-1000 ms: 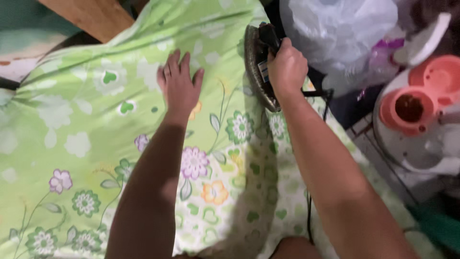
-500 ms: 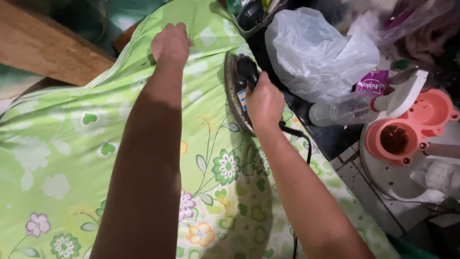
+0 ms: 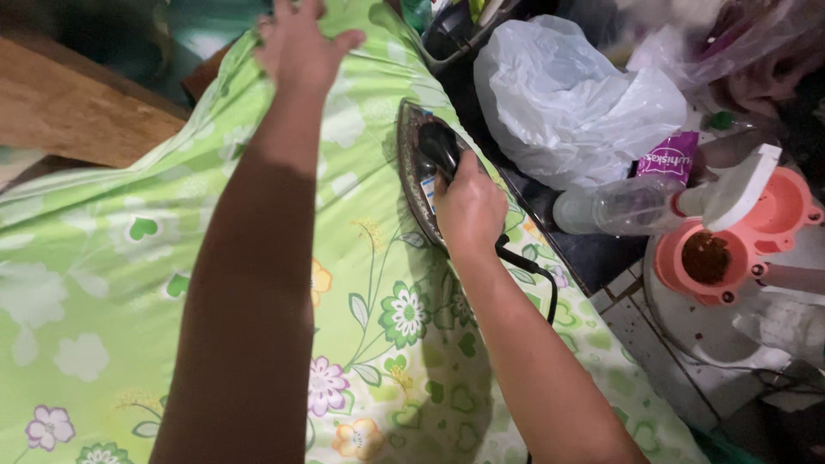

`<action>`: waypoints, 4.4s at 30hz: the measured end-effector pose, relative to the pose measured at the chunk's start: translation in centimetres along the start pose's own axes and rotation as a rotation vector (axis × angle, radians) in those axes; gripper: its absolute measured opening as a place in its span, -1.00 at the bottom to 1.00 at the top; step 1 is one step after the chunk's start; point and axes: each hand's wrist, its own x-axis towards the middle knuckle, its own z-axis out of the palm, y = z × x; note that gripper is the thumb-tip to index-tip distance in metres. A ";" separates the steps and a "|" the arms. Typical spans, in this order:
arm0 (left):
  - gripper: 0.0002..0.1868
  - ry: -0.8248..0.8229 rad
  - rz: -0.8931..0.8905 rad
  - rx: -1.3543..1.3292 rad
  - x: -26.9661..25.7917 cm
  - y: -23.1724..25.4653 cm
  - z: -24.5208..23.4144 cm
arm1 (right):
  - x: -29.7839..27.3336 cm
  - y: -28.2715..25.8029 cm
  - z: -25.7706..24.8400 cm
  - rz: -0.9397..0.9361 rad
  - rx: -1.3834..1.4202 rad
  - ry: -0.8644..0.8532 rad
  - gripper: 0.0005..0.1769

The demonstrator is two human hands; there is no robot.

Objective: The person irons a patterned bedsheet on a bed using an iron while holding and smoothing the fabric by hand.

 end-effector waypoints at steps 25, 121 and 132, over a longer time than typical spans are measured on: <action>-0.45 0.178 0.421 0.148 -12.2 -8.1 -3.5 | 0.8 0.3 -0.3 -0.027 0.053 0.007 -0.62; -0.21 -0.180 0.155 0.168 -62.3 -11.8 -7.0 | -32.0 12.5 -13.5 -0.234 0.000 -0.522 -0.38; -0.18 -0.128 0.103 0.109 -63.4 -15.7 -11.1 | -27.9 14.4 -12.5 -0.088 -0.032 -0.187 -0.37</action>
